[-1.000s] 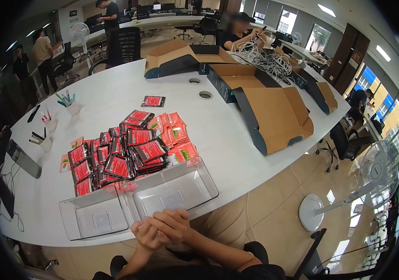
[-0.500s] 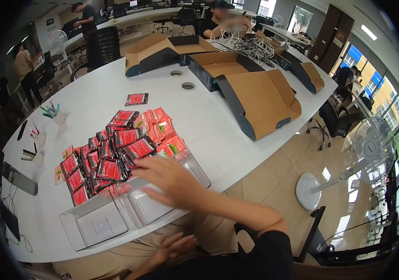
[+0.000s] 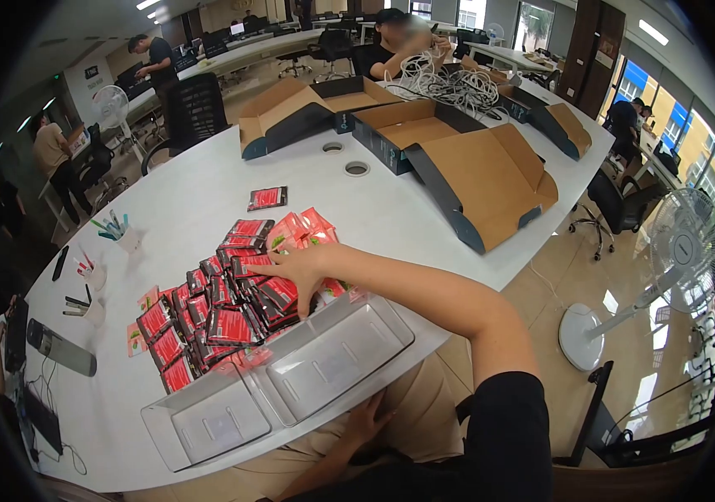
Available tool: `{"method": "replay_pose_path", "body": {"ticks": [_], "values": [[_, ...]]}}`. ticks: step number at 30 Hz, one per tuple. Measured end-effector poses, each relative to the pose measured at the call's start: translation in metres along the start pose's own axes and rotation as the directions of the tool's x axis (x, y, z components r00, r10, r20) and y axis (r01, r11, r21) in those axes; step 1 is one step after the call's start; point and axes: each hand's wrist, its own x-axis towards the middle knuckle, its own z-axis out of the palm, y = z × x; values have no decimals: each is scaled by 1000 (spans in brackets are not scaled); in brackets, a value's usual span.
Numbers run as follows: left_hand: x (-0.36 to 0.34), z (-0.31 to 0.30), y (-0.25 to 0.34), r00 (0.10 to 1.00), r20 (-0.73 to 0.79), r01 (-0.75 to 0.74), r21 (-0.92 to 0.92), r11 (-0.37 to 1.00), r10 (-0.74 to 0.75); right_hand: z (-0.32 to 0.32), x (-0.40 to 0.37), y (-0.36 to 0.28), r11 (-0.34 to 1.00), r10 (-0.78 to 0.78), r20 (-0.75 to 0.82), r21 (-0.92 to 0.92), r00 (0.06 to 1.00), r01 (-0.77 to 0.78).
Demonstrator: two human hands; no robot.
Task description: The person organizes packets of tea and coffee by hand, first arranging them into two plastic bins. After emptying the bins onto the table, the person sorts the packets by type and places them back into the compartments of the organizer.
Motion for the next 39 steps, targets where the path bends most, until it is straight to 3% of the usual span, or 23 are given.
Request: {"method": "replay_pose_path", "body": {"ticks": [8, 12, 13, 17, 20, 28, 29, 32, 33, 37, 39], "values": [[3, 0, 8, 1000, 4, 29, -78, 996, -29, 5, 3, -10, 990, 48, -79, -128, 996, -58], [1, 3, 4, 999, 4, 35, -17, 999, -35, -14, 0, -28, 959, 120, 8, -258, 993, -114], [1, 4, 4, 999, 14, 45, -19, 999, -44, -16, -3, -32, 978, 82, -6, -194, 997, -82], [4, -2, 7, 999, 23, 33, -55, 998, -31, -1, 8, -48, 956, -157, -171, -272, 973, 107], [3, 0, 7, 1000, -2, 29, -99, 995, -29, 1, 27, -58, 918, -125, -77, -387, 989, 86], [3, 1, 4, 998, 40, 59, -94, 994, -56, 11, 49, -45, 881, -210, -235, -466, 949, 80], [4, 2, 5, 997, 45, 68, -103, 992, -63, 13, 44, -43, 893, -244, -313, -442, 918, 86], [3, 5, 4, 998, 9, 62, -116, 991, -62, 2, 34, -40, 940, -212, -322, -326, 923, 102], [2, 3, 4, 998, 14, 65, -116, 991, -64, -1, 31, -42, 946, -264, -434, -290, 861, 144], [5, 3, 4, 999, 0, 51, -129, 990, -51, -32, 13, -47, 994, -92, -429, 17, 899, 109], [2, 6, 4, 999, -6, 50, -127, 991, -52, -37, 13, -33, 971, -65, -490, 171, 869, 169]]}}
